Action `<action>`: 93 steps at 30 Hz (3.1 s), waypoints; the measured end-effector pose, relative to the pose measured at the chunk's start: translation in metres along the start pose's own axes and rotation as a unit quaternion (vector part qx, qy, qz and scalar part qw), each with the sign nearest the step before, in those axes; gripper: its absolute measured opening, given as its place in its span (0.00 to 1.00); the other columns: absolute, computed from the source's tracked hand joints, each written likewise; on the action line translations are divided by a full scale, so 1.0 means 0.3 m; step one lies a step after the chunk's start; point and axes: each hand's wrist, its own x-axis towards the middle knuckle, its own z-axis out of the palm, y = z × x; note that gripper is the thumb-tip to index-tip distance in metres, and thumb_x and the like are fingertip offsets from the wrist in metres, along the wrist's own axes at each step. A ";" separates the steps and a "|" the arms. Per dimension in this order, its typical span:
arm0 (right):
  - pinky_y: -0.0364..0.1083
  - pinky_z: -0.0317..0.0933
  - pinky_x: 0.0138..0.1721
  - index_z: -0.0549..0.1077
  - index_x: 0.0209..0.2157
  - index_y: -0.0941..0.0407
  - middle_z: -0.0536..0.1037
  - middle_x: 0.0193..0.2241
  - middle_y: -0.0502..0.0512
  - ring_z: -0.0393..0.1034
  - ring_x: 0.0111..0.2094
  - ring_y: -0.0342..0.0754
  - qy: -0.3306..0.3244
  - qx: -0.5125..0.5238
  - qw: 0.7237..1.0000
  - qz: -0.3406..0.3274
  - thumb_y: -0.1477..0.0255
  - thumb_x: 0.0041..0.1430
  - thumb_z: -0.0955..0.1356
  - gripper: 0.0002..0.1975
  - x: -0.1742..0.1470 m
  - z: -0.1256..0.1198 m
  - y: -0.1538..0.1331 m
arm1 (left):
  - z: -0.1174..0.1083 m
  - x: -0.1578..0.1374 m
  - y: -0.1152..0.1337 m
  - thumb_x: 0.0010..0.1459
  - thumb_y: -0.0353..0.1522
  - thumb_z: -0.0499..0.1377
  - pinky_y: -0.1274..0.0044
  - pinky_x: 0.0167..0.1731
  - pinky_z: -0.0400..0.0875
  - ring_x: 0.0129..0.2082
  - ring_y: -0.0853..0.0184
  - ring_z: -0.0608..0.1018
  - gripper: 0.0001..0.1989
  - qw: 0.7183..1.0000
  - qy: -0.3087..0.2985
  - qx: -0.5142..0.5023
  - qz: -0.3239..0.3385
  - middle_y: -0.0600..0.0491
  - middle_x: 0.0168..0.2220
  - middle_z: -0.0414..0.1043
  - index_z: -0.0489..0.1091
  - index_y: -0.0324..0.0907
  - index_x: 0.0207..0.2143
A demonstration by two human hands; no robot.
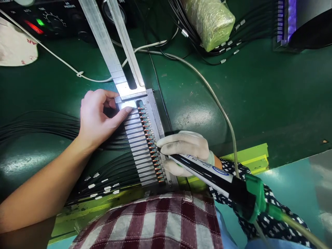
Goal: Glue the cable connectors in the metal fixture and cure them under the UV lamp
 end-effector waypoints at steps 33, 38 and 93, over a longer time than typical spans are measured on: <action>0.45 0.71 0.26 0.75 0.36 0.54 0.83 0.35 0.57 0.78 0.28 0.48 0.005 -0.033 0.999 -0.018 0.76 0.50 0.71 0.10 -0.056 0.007 -0.025 | 0.005 0.004 -0.006 0.56 0.45 0.60 0.60 0.43 0.66 0.40 0.56 0.73 0.13 1.000 0.011 -0.006 0.008 0.52 0.32 0.69 0.67 0.47 0.38; 0.45 0.71 0.28 0.75 0.36 0.55 0.83 0.36 0.57 0.78 0.30 0.48 0.001 -0.028 1.000 -0.012 0.75 0.50 0.71 0.08 -0.058 0.006 -0.013 | 0.006 0.003 -0.007 0.57 0.45 0.60 0.61 0.44 0.65 0.40 0.56 0.73 0.13 1.000 0.009 -0.012 0.008 0.52 0.32 0.69 0.67 0.48 0.38; 0.45 0.72 0.29 0.76 0.37 0.55 0.83 0.36 0.56 0.79 0.31 0.47 -0.002 -0.019 1.000 -0.007 0.76 0.51 0.71 0.09 -0.063 0.007 -0.010 | 0.016 0.003 -0.017 0.56 0.44 0.62 0.60 0.43 0.67 0.38 0.56 0.73 0.12 0.999 0.029 -0.014 0.028 0.53 0.30 0.68 0.68 0.48 0.38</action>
